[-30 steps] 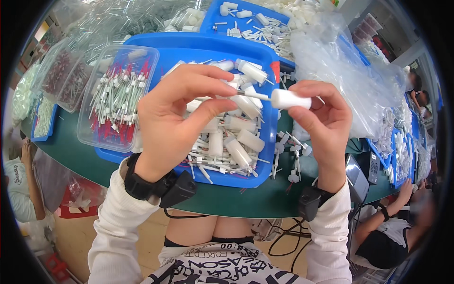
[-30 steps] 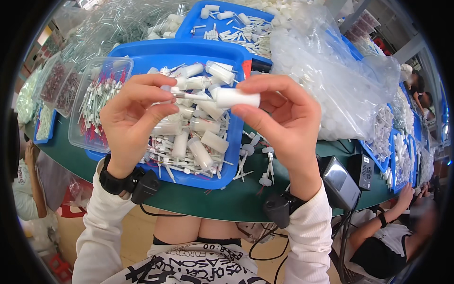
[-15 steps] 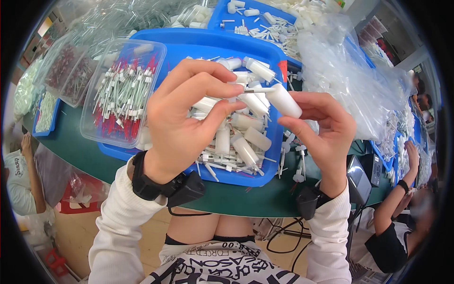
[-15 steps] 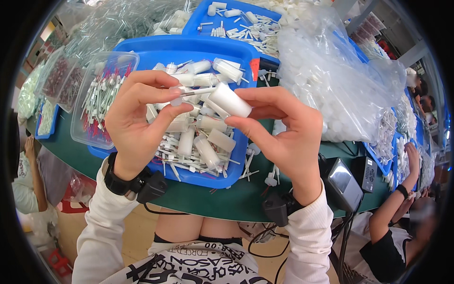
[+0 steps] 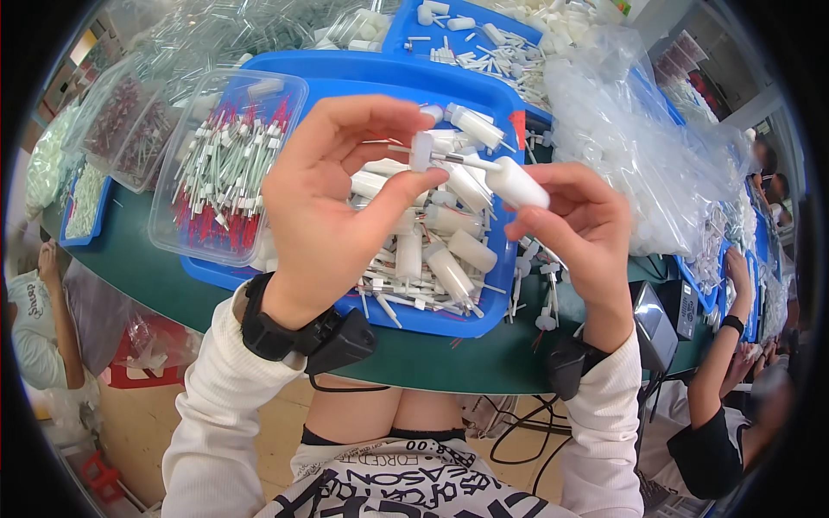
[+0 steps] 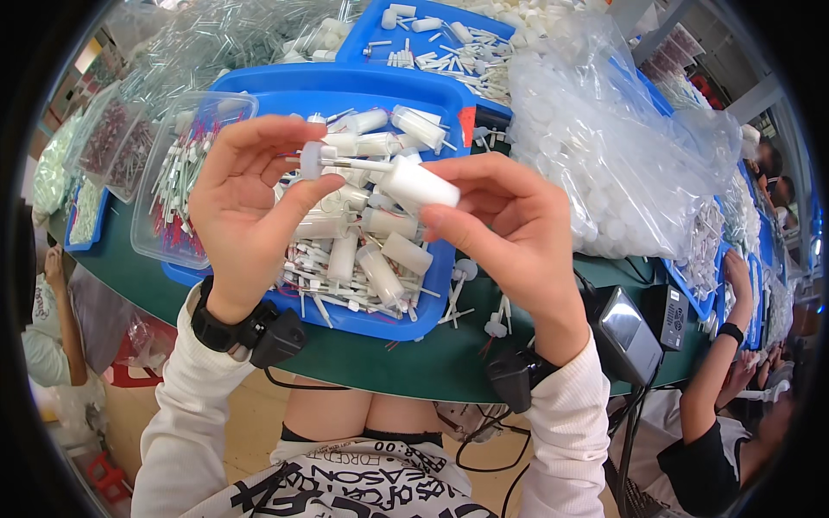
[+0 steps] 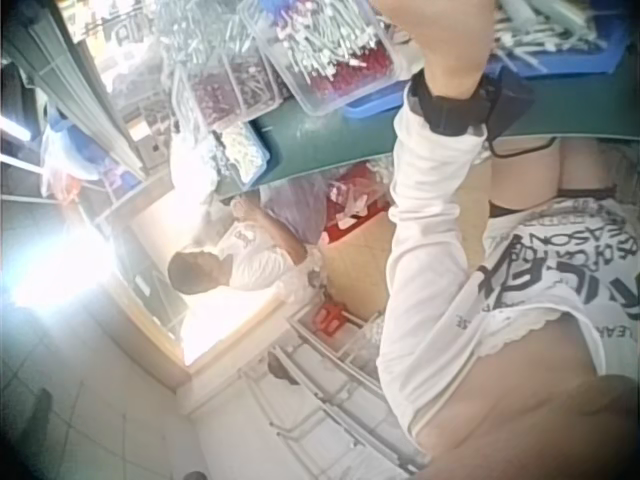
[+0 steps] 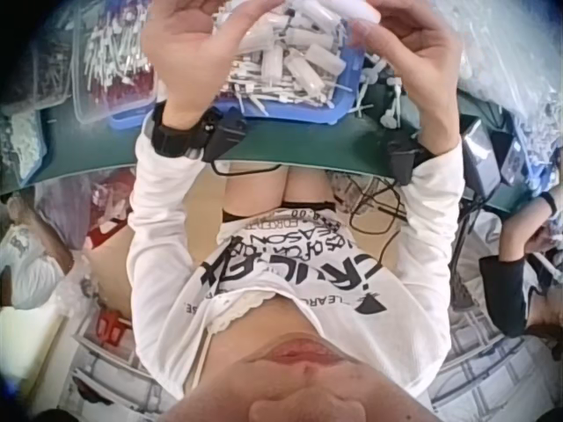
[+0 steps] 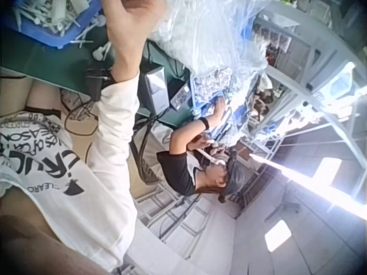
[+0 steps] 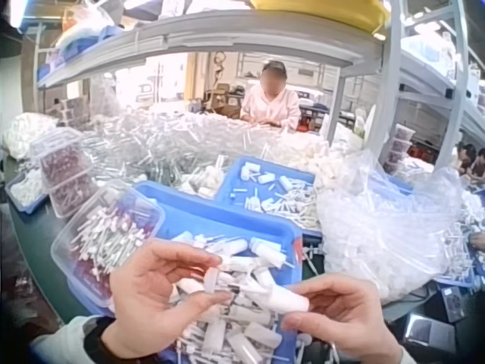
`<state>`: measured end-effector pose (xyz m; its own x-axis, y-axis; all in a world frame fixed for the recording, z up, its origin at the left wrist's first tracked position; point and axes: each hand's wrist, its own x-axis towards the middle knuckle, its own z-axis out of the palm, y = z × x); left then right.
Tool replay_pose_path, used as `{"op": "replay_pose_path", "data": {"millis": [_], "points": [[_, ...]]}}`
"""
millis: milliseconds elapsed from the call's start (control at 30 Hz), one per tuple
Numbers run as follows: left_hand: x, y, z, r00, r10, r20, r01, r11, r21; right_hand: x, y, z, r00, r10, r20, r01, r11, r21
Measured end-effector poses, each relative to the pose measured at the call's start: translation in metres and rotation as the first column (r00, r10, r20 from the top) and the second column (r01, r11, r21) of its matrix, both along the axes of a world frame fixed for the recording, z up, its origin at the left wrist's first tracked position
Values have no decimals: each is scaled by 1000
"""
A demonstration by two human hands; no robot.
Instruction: The person repeatedly picks small white cylindrical components and thin rods from a blue tray, inserts the rods into the cylinders, and places the assembled units back into the tray. The process is continuous and repetitive throughout the clip.
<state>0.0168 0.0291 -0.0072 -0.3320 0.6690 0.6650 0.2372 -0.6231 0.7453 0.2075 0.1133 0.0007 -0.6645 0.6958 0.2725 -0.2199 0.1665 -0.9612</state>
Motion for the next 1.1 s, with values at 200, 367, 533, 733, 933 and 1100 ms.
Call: {"op": "replay_pose_path", "data": {"millis": [200,367,533,733,933,1100], "points": [[-2,0,-1,1000,15,19,-14,1000,-16,-3,-4,1,997,-40,62,37,998,47],[6,0,1,983,14,181,-1,997,-71,-16,-17,-8,998,-55,-3,55,996,-69],[7,0,5,976,19,217,-8,999,-52,-21,-27,-12,999,-41,33,44,995,-93],[5,-1,2,964,16,264,3,998,-70,-24,-31,-14,999,-48,-9,47,994,-103],[1,0,-2,925,-63,374,89,995,-53,-24,-32,-18,973,-181,-144,174,983,-58],[5,0,-1,818,-168,550,216,976,-22,-27,-34,-14,961,-208,-180,207,978,-25]]}}
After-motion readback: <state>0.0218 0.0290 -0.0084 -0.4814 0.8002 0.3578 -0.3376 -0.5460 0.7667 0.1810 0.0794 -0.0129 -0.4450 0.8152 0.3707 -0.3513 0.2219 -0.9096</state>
